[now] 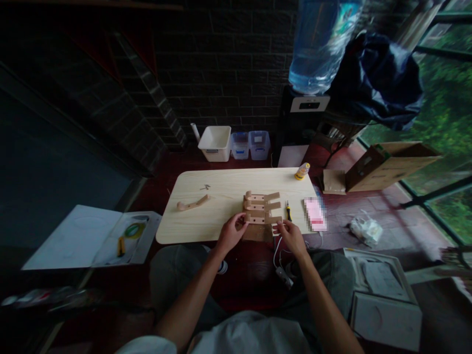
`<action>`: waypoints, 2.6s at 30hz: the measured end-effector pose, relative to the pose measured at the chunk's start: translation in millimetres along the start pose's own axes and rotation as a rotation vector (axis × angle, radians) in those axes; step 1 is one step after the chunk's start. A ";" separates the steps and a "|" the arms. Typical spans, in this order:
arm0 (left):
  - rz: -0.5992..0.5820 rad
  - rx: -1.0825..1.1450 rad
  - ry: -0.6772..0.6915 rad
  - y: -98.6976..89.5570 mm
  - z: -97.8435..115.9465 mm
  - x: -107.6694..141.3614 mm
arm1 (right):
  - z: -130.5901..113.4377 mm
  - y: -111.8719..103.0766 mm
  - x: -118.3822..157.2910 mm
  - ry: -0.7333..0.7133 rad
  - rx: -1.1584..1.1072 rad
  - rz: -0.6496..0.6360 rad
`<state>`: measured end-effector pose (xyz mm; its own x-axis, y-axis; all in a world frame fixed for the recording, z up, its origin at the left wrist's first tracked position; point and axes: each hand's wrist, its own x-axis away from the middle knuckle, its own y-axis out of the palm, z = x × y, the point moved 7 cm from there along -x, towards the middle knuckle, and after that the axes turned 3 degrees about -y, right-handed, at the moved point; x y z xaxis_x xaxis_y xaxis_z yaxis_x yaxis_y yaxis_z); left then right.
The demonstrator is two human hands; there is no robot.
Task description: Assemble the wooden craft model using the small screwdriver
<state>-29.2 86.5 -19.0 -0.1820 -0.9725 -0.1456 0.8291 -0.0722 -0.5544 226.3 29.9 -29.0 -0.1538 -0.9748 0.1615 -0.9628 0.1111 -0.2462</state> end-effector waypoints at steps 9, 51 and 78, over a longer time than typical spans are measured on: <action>0.004 -0.007 0.000 0.2 -1.5 0.3 | -6.2 2.0 0.7 -0.023 -0.021 -0.007; 0.022 0.004 0.026 -3.8 4.0 -11.7 | -29.2 -16.8 -23.0 -0.050 0.191 0.047; 0.001 0.005 -0.013 -2.9 -4.1 6.7 | -14.9 -6.1 0.1 -0.012 0.166 0.001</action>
<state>-35.0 81.1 -21.7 -0.1741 -0.9754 -0.1355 0.8320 -0.0721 -0.5501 228.9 32.1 -13.2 -0.1510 -0.9770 0.1503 -0.9128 0.0795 -0.4006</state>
